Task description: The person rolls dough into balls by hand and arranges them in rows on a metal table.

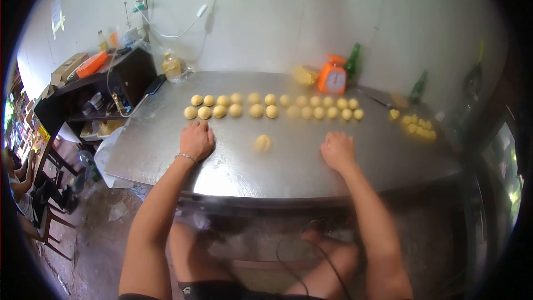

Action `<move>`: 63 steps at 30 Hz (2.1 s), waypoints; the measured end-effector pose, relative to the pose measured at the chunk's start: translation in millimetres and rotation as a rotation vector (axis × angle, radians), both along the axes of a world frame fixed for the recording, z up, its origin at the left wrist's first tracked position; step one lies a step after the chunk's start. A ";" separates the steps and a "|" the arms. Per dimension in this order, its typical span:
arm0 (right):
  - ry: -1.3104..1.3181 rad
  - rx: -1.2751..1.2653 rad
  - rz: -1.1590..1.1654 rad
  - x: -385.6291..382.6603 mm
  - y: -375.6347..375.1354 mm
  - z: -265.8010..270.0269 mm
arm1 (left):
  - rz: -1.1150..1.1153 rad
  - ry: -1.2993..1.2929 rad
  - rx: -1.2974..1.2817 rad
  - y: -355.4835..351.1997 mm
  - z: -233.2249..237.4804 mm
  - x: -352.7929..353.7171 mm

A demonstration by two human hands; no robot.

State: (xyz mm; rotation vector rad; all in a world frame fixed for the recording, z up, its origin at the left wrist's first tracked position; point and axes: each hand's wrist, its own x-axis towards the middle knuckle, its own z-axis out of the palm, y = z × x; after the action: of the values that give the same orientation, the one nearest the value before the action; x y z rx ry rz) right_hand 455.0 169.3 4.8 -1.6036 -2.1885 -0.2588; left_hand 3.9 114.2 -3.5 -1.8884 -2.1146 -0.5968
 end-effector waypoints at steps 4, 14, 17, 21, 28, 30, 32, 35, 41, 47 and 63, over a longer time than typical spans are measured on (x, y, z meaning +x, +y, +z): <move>0.102 0.005 0.103 20.5 -35.0 -14.7 | -0.272 -0.074 0.092 -30.2 -14.2 -20.8; 0.188 -0.026 0.335 -46.7 -93.3 -9.8 | -0.402 -0.124 0.000 -50.3 2.1 49.1; 0.180 -0.012 0.301 -70.2 -79.8 -8.6 | -0.334 -0.084 0.036 -33.8 2.1 67.5; 0.133 0.022 0.288 -79.0 -47.6 -11.3 | -0.279 -0.055 0.043 -9.2 0.1 71.4; 0.058 0.053 0.173 -63.0 8.0 -6.9 | -0.129 -0.113 -0.022 20.3 14.6 47.7; 0.019 0.051 0.151 -48.8 13.6 -7.4 | -0.101 -0.091 -0.019 15.3 13.3 35.7; 0.005 0.084 0.135 -32.4 16.5 -6.3 | -0.086 -0.058 0.021 9.9 10.5 17.3; -0.058 0.000 0.107 -12.2 -4.5 2.6 | -0.148 0.012 0.065 -10.6 3.2 -11.7; 0.151 0.033 0.267 9.1 -67.5 -9.8 | -0.362 -0.134 0.054 -77.6 1.4 -20.7; 0.189 -0.014 0.379 -46.7 -81.3 -3.4 | -0.431 -0.055 -0.077 -61.4 2.9 30.6; 0.104 0.111 0.173 -71.5 47.9 -15.6 | -0.106 -0.146 -0.142 44.2 19.8 50.1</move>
State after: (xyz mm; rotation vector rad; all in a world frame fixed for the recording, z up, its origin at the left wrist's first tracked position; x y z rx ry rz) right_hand 383.5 217.3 -10.8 -1.3291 -2.1772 -0.2361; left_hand 54.0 158.4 16.3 -2.1041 -2.2105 -0.6407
